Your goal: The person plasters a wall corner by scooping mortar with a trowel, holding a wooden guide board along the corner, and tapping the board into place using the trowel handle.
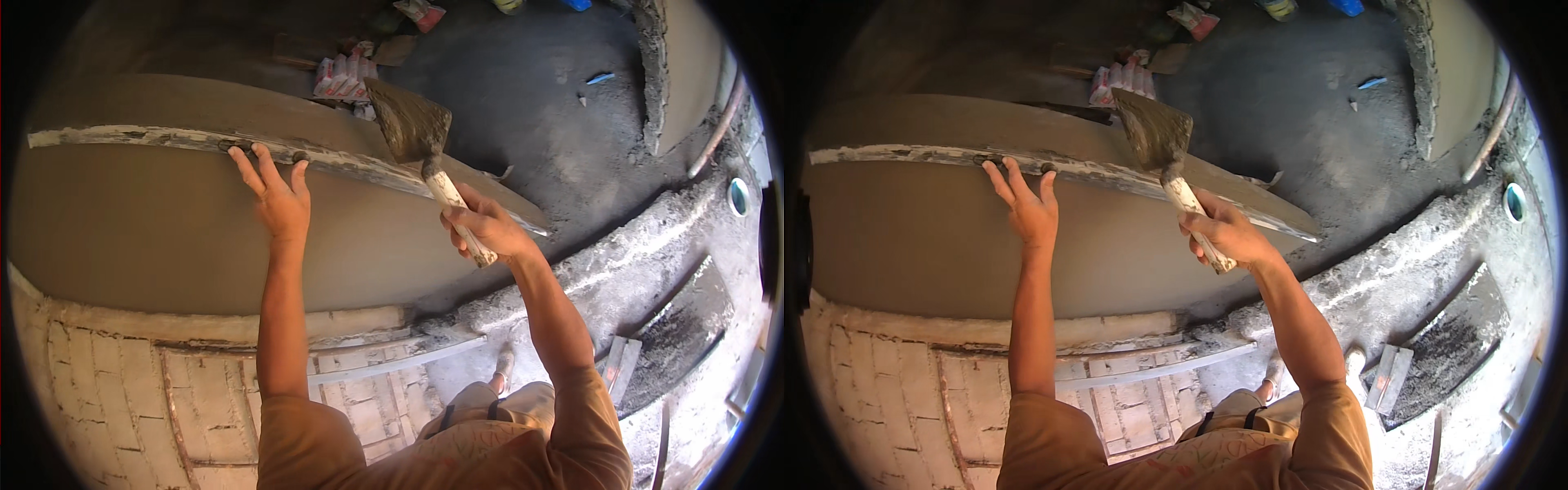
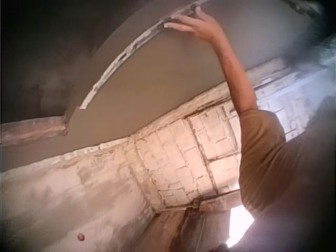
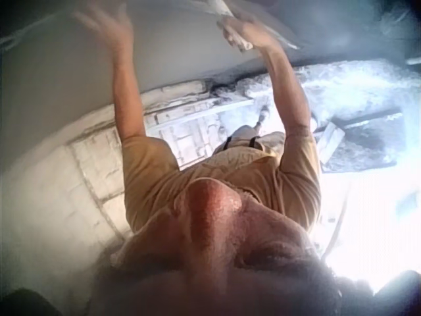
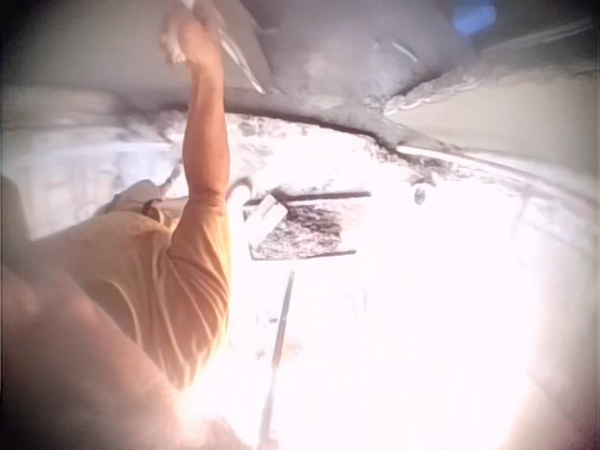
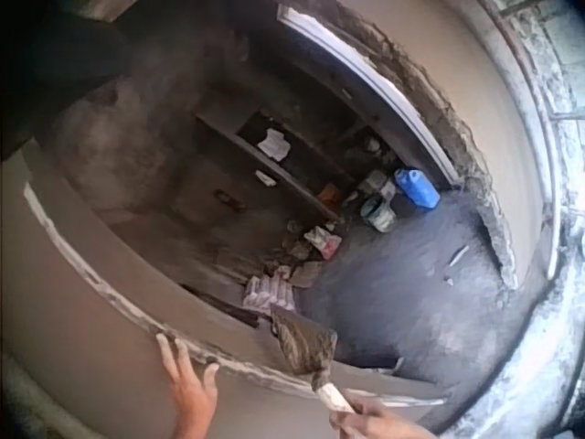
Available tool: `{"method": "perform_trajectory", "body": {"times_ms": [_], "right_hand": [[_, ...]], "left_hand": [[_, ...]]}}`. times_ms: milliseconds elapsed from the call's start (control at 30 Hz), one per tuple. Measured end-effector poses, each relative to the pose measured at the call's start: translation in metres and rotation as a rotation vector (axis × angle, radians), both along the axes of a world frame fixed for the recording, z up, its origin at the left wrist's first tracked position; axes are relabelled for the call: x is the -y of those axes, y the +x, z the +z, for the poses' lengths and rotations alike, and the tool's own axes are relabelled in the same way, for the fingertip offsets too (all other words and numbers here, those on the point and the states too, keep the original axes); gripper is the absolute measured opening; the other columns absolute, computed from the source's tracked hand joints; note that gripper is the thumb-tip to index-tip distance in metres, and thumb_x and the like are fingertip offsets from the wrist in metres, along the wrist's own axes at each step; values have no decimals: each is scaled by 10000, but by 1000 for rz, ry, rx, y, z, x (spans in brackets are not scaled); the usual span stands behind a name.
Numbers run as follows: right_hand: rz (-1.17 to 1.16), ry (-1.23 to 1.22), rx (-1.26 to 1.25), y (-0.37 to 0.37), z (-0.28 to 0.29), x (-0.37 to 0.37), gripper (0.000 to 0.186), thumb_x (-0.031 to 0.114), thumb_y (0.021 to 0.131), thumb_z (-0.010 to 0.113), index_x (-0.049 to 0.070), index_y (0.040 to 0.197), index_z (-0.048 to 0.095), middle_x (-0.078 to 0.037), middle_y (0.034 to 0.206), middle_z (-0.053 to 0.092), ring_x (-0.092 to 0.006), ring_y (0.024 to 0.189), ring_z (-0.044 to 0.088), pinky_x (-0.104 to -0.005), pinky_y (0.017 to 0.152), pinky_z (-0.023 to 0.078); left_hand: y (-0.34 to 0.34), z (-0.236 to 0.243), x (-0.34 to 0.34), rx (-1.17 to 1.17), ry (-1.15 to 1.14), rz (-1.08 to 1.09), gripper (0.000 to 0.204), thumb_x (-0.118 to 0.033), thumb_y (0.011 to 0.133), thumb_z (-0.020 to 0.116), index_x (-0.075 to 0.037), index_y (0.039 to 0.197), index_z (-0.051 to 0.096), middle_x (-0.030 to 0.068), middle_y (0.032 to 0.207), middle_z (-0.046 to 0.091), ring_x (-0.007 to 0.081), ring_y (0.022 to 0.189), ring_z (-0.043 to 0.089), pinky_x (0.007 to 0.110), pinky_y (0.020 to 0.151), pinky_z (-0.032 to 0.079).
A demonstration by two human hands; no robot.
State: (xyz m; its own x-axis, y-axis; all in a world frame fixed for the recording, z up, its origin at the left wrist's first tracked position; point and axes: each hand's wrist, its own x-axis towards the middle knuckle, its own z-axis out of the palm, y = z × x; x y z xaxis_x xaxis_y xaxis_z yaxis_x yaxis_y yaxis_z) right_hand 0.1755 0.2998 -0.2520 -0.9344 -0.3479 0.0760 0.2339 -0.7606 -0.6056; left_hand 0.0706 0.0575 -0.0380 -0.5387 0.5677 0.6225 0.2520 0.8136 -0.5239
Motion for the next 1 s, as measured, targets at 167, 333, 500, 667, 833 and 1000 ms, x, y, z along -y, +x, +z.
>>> {"method": "perform_trajectory", "body": {"times_ms": [167,333,500,667,833,1000], "right_hand": [[-51,94,-167,-39,45,2,341,257,951,636,39,1204,571,-61,858,609,-103,610,594,-289,492,483],[-275,452,-381,-62,82,24,331,248,933,650,27,1172,591,-205,789,673,-305,699,679,-416,621,524],[-480,711,-521,-64,89,55,447,211,909,654,8,1292,542,-328,953,691,-521,927,669,-555,824,523],[-511,850,-532,-48,98,89,611,194,925,656,-53,1439,433,-339,1005,673,-475,937,689,-530,803,530],[-714,896,-598,-39,91,136,691,191,936,631,-108,1475,320,-357,1067,641,-508,822,681,-545,762,560],[-641,992,-535,-8,90,148,728,191,956,607,-106,1509,237,-320,1056,622,-471,716,690,-533,675,588]], "left_hand": [[2,4,-2,5,5,2,794,-332,915,762,3,1520,371,293,1656,101,488,1352,498,434,843,637],[0,2,1,13,29,-6,788,-325,916,762,-17,1526,368,287,1658,100,497,1335,510,447,855,632],[-1,-1,0,108,144,7,809,-281,917,768,-47,1552,324,262,1668,73,506,1450,345,490,977,574],[-2,3,6,86,131,-19,800,-293,915,764,-56,1548,335,271,1665,81,503,1373,450,482,896,605],[-6,0,7,62,99,-78,787,-301,915,759,-64,1544,348,278,1665,79,513,1339,497,474,870,615],[-4,3,7,96,110,-108,796,-222,911,748,-11,1547,316,268,1667,50,525,1440,350,503,975,580]]}}
